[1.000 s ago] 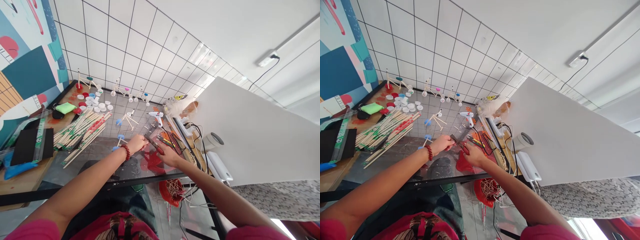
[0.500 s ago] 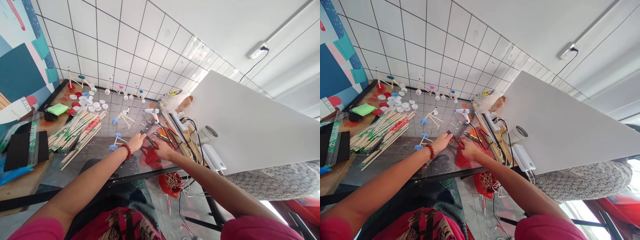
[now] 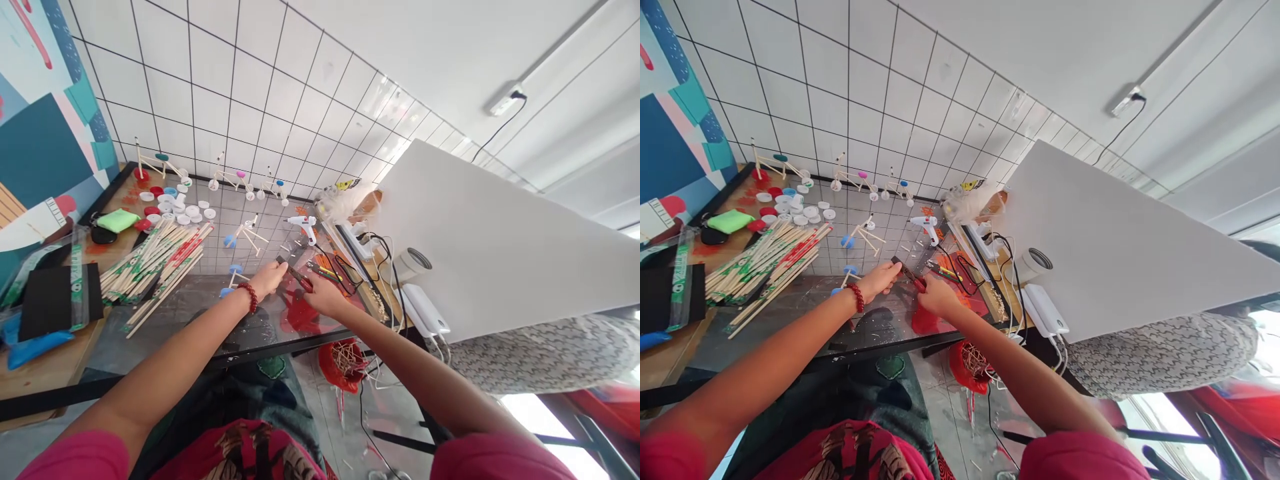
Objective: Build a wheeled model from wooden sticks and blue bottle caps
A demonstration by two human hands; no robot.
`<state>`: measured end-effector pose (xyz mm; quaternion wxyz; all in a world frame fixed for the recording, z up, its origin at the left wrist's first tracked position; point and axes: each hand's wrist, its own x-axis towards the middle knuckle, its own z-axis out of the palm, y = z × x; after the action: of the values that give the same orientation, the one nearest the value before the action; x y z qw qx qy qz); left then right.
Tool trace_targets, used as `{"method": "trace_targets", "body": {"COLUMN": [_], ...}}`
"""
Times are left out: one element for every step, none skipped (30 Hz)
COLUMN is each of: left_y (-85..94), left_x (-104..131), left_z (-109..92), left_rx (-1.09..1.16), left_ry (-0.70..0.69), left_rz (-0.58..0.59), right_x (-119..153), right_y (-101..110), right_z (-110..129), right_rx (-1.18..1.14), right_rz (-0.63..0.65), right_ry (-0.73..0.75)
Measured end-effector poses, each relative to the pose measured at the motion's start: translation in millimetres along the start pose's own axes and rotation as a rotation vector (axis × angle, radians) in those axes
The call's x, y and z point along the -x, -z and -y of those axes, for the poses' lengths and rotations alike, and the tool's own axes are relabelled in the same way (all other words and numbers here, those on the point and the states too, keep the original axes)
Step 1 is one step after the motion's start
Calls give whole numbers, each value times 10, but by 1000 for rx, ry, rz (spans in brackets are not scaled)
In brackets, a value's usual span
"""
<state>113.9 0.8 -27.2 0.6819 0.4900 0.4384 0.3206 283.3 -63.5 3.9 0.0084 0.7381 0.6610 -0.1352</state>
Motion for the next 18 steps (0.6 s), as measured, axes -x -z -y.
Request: {"method": "trace_targets", "body": {"left_y": [8, 14, 18, 21, 26, 32, 41, 51, 62, 72, 80, 84, 83, 79, 71, 61, 51, 41], "left_x": [6, 11, 16, 20, 25, 32, 39, 47, 55, 61, 66, 69, 69, 69, 68, 67, 68, 69], "left_z": [-25, -48, -69, -89, -107, -126, -145, -164, -181, -194, -201, -201, -194, -180, -162, -143, -124, -109], "left_rx": [10, 11, 7, 7, 6, 7, 9, 14, 19, 25, 33, 41, 51, 64, 78, 95, 112, 130], "left_ry": [32, 65, 93, 115, 134, 148, 158, 162, 160, 151, 138, 121, 105, 89, 73, 56, 36, 15], "left_rz": [13, 20, 18, 12, 7, 5, 10, 18, 29, 39, 46, 51, 57, 62, 68, 73, 75, 73], "right_x": [-13, -26, -37, -45, -49, -46, -38, -25, -8, 10, 27, 40, 48, 49, 46, 39, 33, 30], "right_y": [12, 19, 19, 14, 4, -8, -20, -28, -32, -29, -19, -4, 16, 37, 58, 74, 84, 86], "right_z": [10, 19, 27, 35, 40, 42, 39, 28, 9, -18, -52, -90, -129, -164, -194, -215, -228, -233], "right_rx": [-15, -32, -52, -80, -127, -204, -313, -450, -602, -753, -882, -972, -1007, -981, -893, -753, -584, -414], "right_rz": [-18, -36, -53, -71, -84, -85, -57, 9, 109, 222, 324, 388, 395, 345, 249, 131, 19, -67], "right_ry": [-21, -41, -57, -67, -68, -59, -44, -26, -9, 8, 20, 29, 28, 16, -4, -27, -50, -72]}}
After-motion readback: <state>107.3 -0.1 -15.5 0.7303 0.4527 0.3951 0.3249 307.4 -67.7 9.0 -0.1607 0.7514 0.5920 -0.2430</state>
